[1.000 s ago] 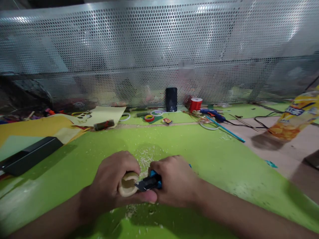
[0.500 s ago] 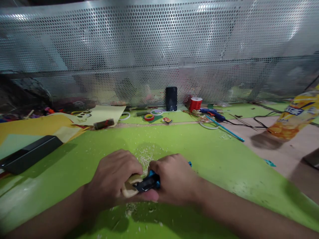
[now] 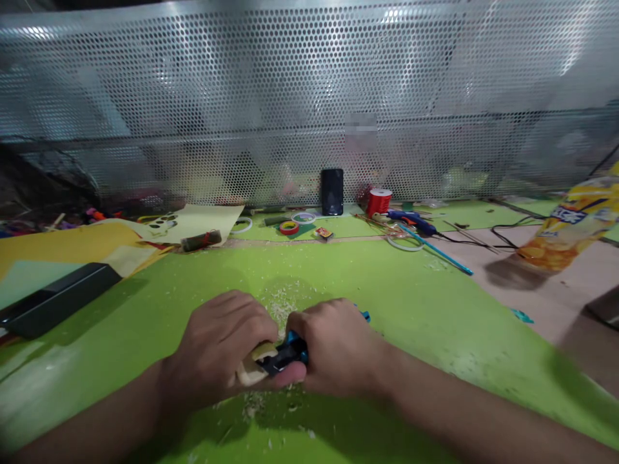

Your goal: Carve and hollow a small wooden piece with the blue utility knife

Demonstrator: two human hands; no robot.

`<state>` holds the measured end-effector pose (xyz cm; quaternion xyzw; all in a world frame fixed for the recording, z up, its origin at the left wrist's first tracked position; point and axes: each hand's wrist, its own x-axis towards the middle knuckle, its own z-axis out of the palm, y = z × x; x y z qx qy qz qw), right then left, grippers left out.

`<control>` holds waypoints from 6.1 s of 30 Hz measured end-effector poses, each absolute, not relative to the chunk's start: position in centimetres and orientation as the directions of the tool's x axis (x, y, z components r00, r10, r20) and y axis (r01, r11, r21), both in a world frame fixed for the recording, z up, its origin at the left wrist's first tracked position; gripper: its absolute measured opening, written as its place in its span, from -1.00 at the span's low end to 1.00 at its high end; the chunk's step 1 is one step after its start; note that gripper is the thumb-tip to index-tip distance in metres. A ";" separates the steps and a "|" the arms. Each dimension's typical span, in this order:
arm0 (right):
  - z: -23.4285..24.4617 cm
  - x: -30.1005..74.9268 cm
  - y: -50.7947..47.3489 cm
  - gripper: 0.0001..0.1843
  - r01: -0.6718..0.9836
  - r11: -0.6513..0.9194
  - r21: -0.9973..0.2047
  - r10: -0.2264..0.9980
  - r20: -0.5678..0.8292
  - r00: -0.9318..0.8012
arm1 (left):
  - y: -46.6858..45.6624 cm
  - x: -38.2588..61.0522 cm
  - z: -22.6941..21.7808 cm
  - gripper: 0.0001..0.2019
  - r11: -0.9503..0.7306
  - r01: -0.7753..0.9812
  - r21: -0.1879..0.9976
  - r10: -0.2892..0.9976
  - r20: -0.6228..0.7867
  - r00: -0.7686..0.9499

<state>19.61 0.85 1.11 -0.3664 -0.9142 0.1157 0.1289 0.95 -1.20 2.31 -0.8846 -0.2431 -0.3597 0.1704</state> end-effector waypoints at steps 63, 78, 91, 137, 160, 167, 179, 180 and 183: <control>1.2 19.9 1.6 -0.86 0.609 0.737 -0.294 0.653 0.077 -0.753 | -1.3 1.0 2.1 -0.63 -0.802 0.582 -0.136 0.333 0.707 0.624; 1.6 19.7 1.3 -0.84 0.723 0.650 -0.231 0.747 0.022 -0.665 | -1.6 1.4 1.9 -0.67 -0.726 0.666 -0.172 0.384 0.703 0.599; 1.5 19.6 1.2 -0.89 0.786 0.590 -0.185 0.804 0.045 -0.593 | -1.8 1.4 1.6 -0.70 -0.676 0.720 -0.157 0.430 0.709 0.558; 1.7 19.9 1.3 -0.88 0.712 0.675 -0.196 0.726 0.004 -0.687 | -1.9 1.6 1.0 -0.78 -0.772 0.635 -0.012 0.439 0.713 0.547; 0.9 19.7 0.5 -0.86 0.723 0.603 -0.337 0.786 0.099 -0.610 | -1.8 1.6 -0.2 -0.71 -0.733 0.478 0.484 0.672 0.625 0.398; 0.8 20.0 1.4 -0.79 0.653 0.660 -0.372 0.730 0.112 -0.674 | -1.4 1.4 0.4 -0.71 -0.785 0.523 0.333 0.579 0.694 0.427; 1.7 20.1 1.6 -0.87 0.681 0.686 -0.255 0.712 0.046 -0.700 | -1.5 1.1 1.2 -0.70 -0.782 0.614 0.109 0.478 0.737 0.478; 1.7 20.1 1.6 -0.87 0.676 0.688 -0.263 0.708 0.042 -0.705 | -1.4 1.1 1.2 -0.70 -0.788 0.605 0.113 0.477 0.733 0.485; 1.6 20.1 1.6 -0.87 0.664 0.690 -0.288 0.701 0.038 -0.712 | -1.3 1.0 1.1 -0.70 -0.811 0.572 0.124 0.464 0.731 0.500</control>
